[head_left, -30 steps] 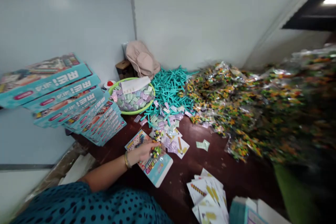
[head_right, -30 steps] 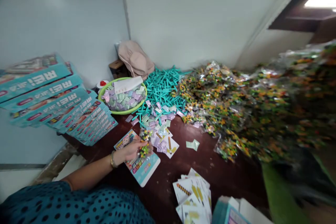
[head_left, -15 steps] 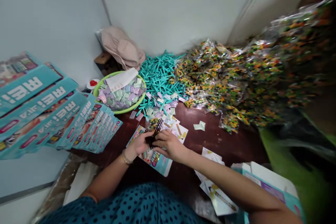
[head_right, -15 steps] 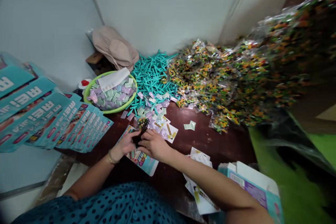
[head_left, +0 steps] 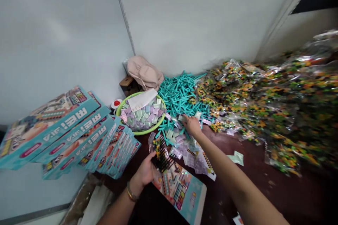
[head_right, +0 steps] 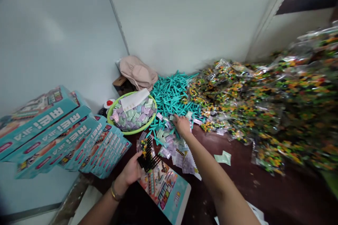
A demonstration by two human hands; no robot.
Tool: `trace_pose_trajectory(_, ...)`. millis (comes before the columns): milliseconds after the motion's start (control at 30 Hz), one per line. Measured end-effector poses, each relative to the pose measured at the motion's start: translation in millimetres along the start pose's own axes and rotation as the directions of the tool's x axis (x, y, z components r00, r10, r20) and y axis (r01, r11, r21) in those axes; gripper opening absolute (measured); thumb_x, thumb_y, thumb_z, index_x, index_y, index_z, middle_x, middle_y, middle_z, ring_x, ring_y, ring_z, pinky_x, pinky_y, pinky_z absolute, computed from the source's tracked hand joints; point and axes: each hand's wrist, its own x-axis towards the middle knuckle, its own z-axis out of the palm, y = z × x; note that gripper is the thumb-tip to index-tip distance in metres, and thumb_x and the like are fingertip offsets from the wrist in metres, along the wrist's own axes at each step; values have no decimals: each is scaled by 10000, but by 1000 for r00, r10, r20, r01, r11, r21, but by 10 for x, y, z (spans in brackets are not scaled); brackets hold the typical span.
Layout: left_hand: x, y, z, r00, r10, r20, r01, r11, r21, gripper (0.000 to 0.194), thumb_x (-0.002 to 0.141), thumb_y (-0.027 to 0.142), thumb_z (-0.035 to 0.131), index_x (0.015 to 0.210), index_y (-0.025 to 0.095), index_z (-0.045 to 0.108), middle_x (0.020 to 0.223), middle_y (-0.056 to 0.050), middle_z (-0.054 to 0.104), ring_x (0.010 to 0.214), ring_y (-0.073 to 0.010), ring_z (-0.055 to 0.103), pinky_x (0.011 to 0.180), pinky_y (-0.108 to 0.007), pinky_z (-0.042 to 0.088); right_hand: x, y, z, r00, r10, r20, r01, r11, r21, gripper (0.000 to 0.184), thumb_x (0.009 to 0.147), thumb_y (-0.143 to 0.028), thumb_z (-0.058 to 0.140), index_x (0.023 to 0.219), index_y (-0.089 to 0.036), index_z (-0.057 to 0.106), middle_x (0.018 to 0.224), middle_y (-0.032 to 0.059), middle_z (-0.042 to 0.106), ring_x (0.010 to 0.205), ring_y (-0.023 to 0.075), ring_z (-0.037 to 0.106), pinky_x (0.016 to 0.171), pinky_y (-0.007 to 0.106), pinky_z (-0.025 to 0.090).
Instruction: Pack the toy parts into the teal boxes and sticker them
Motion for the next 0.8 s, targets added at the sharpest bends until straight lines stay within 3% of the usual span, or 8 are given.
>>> trace_pose_trajectory(167,98,-98,-70,998,34,-52,-33,999,13,382,968,349,653,1267,111,680,1138,-144,783,1143,-291,727,1106,-444,506,-113,346,-140,992,110,-64,-107,993,46,420,1003,-249,436,1341,-150,665,1137,187,749,1025,293,695,931,388,490)
trace_pose_trajectory(267,134,-166,-36,995,68,-72,-69,998,-6,201,951,234,671,1113,126,719,1071,-115,798,1083,-259,749,1109,-417,506,-192,455,-151,990,137,-39,-132,985,107,366,970,-268,499,1267,-173,693,1093,142,772,953,254,721,858,337,528)
trace_pose_trajectory(333,126,-206,8,994,95,-52,-97,995,-27,175,923,160,679,1091,142,724,1065,-95,801,1087,-248,748,1131,-414,488,-240,412,-61,991,134,-22,-129,980,150,414,952,-228,507,1345,-182,631,1100,111,778,938,217,728,831,304,543)
trace_pose_trajectory(467,30,-264,43,995,94,34,-92,994,-67,354,870,127,683,1224,122,706,1092,-115,797,1161,-279,720,1165,-430,452,-292,173,170,993,112,-28,-105,976,193,560,923,-127,473,1479,-195,498,1248,91,737,1064,187,701,905,294,536)
trace_pose_trajectory(567,-80,-279,1,998,64,-24,-65,996,-58,286,870,139,680,1148,86,727,1056,-134,797,1078,-277,748,1113,-405,496,-321,35,207,992,116,-44,-107,979,176,453,899,-138,539,1342,-142,636,1283,155,704,1161,249,654,987,328,489)
trace_pose_trajectory(700,-185,-222,-58,984,35,-176,-46,997,-62,222,915,146,650,1114,77,718,987,-118,799,913,-217,771,969,-323,571,-319,22,-10,988,146,-52,-135,976,171,280,868,-116,548,1042,-114,767,1112,164,751,1040,246,678,919,294,473)
trace_pose_trajectory(800,-208,-129,-34,979,68,-193,-85,993,-84,232,970,182,590,1139,70,702,1013,-117,796,925,-211,765,962,-331,572,-379,75,-308,968,225,-113,-201,961,192,319,914,-193,510,1086,-90,758,1061,172,760,955,258,689,859,318,488)
